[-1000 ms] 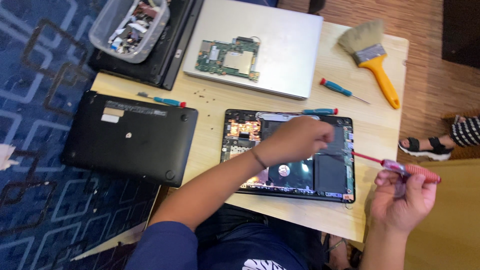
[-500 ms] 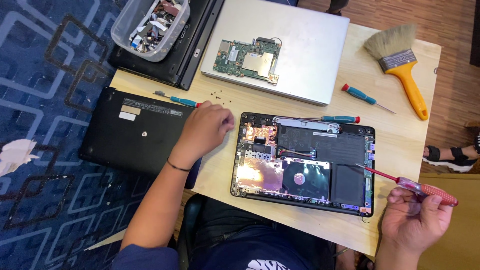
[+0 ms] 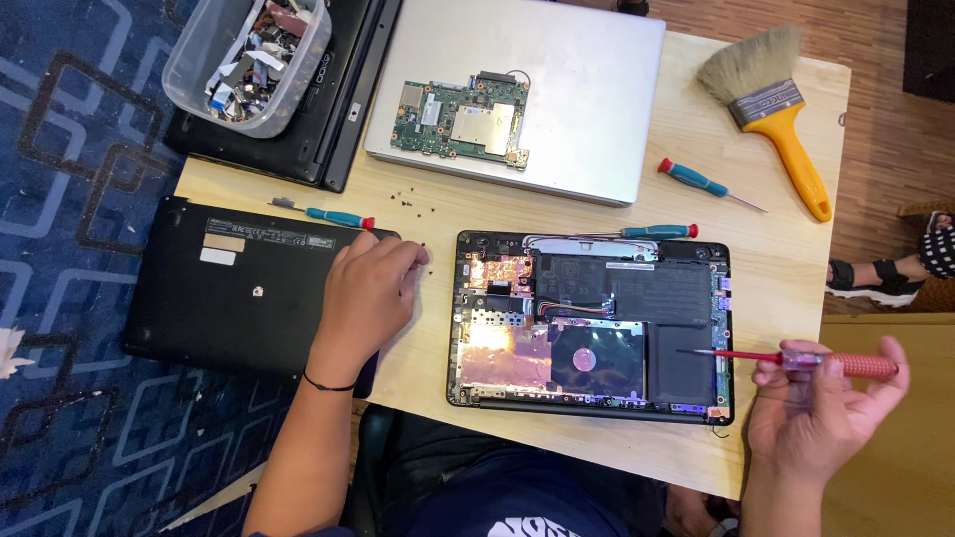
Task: Disassembling and cleaning internal components of a laptop using screwdrivers and a brush
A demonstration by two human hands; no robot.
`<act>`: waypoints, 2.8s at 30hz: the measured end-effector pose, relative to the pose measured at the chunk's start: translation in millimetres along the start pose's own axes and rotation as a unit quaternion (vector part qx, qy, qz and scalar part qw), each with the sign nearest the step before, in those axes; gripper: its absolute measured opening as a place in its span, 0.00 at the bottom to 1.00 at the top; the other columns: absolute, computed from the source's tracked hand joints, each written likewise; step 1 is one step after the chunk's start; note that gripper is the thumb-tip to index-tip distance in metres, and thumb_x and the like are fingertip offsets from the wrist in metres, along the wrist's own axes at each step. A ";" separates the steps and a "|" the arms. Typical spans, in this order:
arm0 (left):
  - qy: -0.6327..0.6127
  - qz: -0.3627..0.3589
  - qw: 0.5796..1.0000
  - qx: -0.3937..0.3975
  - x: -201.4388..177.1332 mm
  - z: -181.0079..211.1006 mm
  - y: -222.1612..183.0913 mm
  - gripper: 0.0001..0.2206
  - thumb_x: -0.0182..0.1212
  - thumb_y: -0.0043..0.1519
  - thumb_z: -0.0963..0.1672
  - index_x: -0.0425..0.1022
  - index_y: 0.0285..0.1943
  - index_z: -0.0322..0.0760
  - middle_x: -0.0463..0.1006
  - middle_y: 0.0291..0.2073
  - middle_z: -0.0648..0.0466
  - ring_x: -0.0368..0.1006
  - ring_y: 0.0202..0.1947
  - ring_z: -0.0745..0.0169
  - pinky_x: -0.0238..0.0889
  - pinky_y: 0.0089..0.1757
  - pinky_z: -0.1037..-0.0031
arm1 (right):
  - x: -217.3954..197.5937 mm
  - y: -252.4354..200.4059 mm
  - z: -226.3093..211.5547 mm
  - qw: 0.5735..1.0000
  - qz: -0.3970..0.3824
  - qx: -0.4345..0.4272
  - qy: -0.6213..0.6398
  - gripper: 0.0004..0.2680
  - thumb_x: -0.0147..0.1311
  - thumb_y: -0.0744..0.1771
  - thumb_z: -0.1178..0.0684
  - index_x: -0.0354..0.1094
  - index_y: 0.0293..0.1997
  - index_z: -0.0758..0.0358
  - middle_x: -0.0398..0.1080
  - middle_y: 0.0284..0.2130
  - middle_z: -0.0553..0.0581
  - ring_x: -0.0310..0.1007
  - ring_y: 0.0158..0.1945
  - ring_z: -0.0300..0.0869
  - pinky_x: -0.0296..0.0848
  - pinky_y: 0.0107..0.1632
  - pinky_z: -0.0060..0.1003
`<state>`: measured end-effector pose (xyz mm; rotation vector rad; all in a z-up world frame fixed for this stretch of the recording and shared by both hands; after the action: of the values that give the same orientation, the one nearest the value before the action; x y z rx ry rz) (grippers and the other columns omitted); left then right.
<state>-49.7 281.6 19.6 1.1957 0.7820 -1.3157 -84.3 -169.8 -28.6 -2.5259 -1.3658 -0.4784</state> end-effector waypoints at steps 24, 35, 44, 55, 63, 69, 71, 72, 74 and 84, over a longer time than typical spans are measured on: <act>-0.124 -0.061 0.978 0.154 55.8 138.1 77.6 0.13 0.69 0.48 0.44 0.68 0.36 0.40 0.68 0.33 0.53 0.63 0.36 0.50 0.57 0.33 0.62 | 161.6 13.1 -32.4 0.862 -0.322 -0.288 -0.264 0.14 0.41 0.68 0.67 0.39 0.53 0.59 0.64 0.34 0.78 0.68 0.28 0.54 0.72 0.35 0.39; -0.461 0.021 0.887 0.014 9.7 84.8 108.9 0.09 0.48 0.60 0.36 0.73 0.43 0.36 0.77 0.35 0.53 0.74 0.36 0.61 0.65 0.39 0.72 | 195.8 37.4 -61.8 0.357 -0.301 -0.343 -0.815 0.15 0.43 0.72 0.32 0.63 0.34 0.48 0.68 0.20 0.49 0.72 0.27 0.48 0.62 0.28 0.40; -0.462 -0.147 0.859 0.165 0.1 131.8 143.3 0.12 0.55 0.59 0.41 0.72 0.51 0.38 0.78 0.46 0.53 0.74 0.47 0.59 0.65 0.47 0.70 | 206.4 38.6 -62.9 0.314 -0.319 -0.211 -0.869 0.13 0.35 0.70 0.34 0.61 0.42 0.47 0.74 0.23 0.55 0.76 0.30 0.55 0.69 0.29 0.49; -0.528 -0.239 0.764 0.284 40.3 180.9 160.7 0.04 0.55 0.53 0.38 0.67 0.30 0.41 0.75 0.27 0.58 0.67 0.30 0.66 0.59 0.34 0.74 | 213.5 28.7 -63.1 0.365 -0.456 -0.155 -0.797 0.09 0.40 0.65 0.43 0.60 0.46 0.45 0.71 0.40 0.46 0.71 0.44 0.46 0.69 0.37 0.50; -0.531 -0.158 0.782 0.286 63.6 183.9 165.3 0.06 0.59 0.45 0.38 0.67 0.28 0.39 0.75 0.26 0.55 0.71 0.29 0.63 0.62 0.33 0.72 | 232.6 19.1 -67.5 0.324 -0.389 -0.169 -0.846 0.12 0.37 0.65 0.35 0.58 0.46 0.42 0.74 0.35 0.44 0.76 0.35 0.52 0.71 0.34 0.52; -0.482 -0.101 0.840 0.230 54.5 191.0 158.5 0.07 0.53 0.46 0.44 0.69 0.32 0.41 0.76 0.30 0.49 0.74 0.34 0.47 0.62 0.34 0.61 | 222.6 27.0 -62.1 0.342 -0.326 -0.163 -0.866 0.12 0.38 0.66 0.34 0.58 0.42 0.47 0.75 0.26 0.57 0.77 0.34 0.56 0.71 0.34 0.51; -0.485 -0.119 0.842 0.205 60.2 193.5 159.3 0.09 0.54 0.44 0.44 0.70 0.33 0.42 0.78 0.33 0.50 0.75 0.36 0.48 0.65 0.36 0.63 | 229.3 22.6 -59.1 0.354 -0.360 -0.161 -0.848 0.11 0.38 0.66 0.37 0.57 0.44 0.47 0.75 0.30 0.53 0.76 0.37 0.54 0.68 0.34 0.53; -0.490 -0.145 0.840 0.181 66.3 195.6 158.0 0.12 0.54 0.42 0.43 0.72 0.35 0.42 0.80 0.35 0.50 0.76 0.39 0.49 0.67 0.38 0.65 | 230.6 18.8 -56.0 0.368 -0.393 -0.149 -0.829 0.10 0.38 0.66 0.40 0.56 0.45 0.46 0.75 0.33 0.48 0.75 0.40 0.51 0.66 0.34 0.55; -0.540 -0.188 0.793 0.210 68.1 190.9 160.5 0.12 0.59 0.42 0.42 0.71 0.34 0.41 0.80 0.32 0.53 0.74 0.35 0.59 0.67 0.36 0.70 | 226.6 21.6 -58.2 0.406 -0.408 -0.142 -0.806 0.08 0.41 0.65 0.43 0.57 0.41 0.51 0.72 0.35 0.51 0.73 0.40 0.52 0.67 0.34 0.54; -0.562 -0.162 0.784 0.208 69.6 187.9 165.4 0.09 0.65 0.47 0.41 0.66 0.28 0.42 0.77 0.21 0.58 0.72 0.23 0.71 0.63 0.27 0.77 | 213.3 28.0 -62.9 0.385 -0.297 -0.137 -0.863 0.19 0.39 0.64 0.30 0.56 0.48 0.52 0.75 0.33 0.60 0.75 0.35 0.66 0.71 0.35 0.56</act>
<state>85.0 60.1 36.7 0.3687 -0.2250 -2.2040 37.5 -43.6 110.9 -1.7466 -2.5546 2.9083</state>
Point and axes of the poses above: each hand's wrist, its own y-axis towards the middle knuckle, its own x-axis out of the palm, z = x × y, the point moved 5 cm from there along y, towards the middle knuckle
